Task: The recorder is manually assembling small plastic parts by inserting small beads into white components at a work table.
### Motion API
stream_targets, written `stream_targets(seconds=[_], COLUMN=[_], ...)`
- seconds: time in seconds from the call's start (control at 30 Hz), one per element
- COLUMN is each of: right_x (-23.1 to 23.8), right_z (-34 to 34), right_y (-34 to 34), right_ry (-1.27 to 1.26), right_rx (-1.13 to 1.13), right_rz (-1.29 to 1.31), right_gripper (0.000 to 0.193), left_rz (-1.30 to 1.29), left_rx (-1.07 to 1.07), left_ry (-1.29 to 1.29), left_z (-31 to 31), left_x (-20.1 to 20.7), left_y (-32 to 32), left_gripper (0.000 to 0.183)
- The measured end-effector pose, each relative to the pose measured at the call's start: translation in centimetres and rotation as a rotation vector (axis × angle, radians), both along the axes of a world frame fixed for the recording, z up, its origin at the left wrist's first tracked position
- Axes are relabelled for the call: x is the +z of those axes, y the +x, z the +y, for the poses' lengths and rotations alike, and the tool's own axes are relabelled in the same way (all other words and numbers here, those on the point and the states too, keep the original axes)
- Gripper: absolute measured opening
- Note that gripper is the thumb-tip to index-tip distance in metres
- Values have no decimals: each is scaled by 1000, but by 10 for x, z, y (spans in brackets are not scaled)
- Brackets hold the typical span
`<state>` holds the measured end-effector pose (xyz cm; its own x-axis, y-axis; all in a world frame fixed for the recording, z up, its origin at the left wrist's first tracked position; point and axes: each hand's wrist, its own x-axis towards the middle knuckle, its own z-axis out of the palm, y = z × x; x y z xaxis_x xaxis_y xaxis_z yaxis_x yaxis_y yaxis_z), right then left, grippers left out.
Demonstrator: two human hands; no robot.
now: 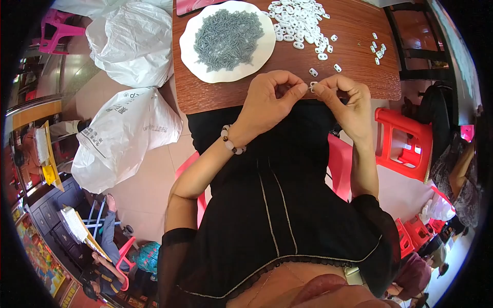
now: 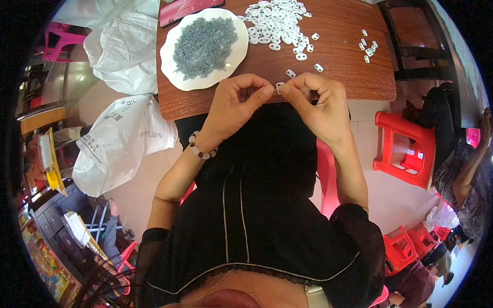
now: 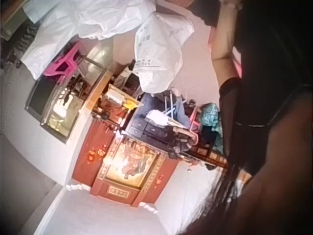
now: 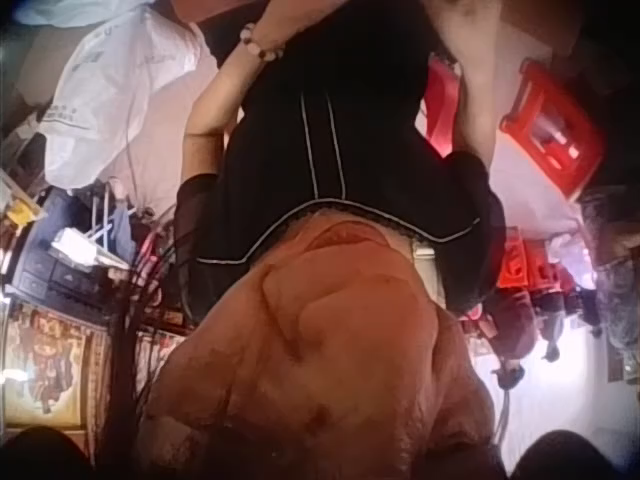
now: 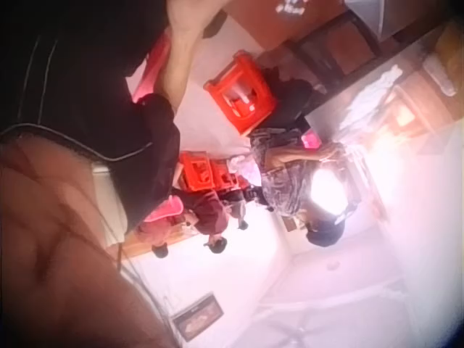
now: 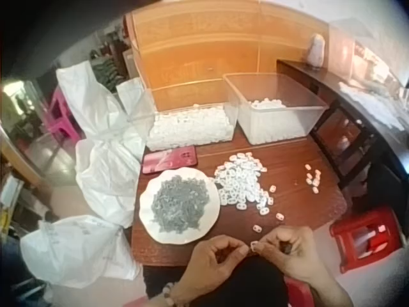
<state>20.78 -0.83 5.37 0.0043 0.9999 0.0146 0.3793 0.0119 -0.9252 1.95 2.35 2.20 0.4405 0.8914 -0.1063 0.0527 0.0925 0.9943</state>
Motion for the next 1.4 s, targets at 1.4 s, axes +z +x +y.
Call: stream_targets(seconds=[1.4], right_x=[-9], right_z=[2], right_y=[1], right_ry=[-66], right_rx=[44], right_rz=[20], right_gripper=[12], left_rz=[-52], left_rx=[-47], left_ry=[-94], left_z=[-6], left_x=[-3], left_y=[4], left_gripper=[20])
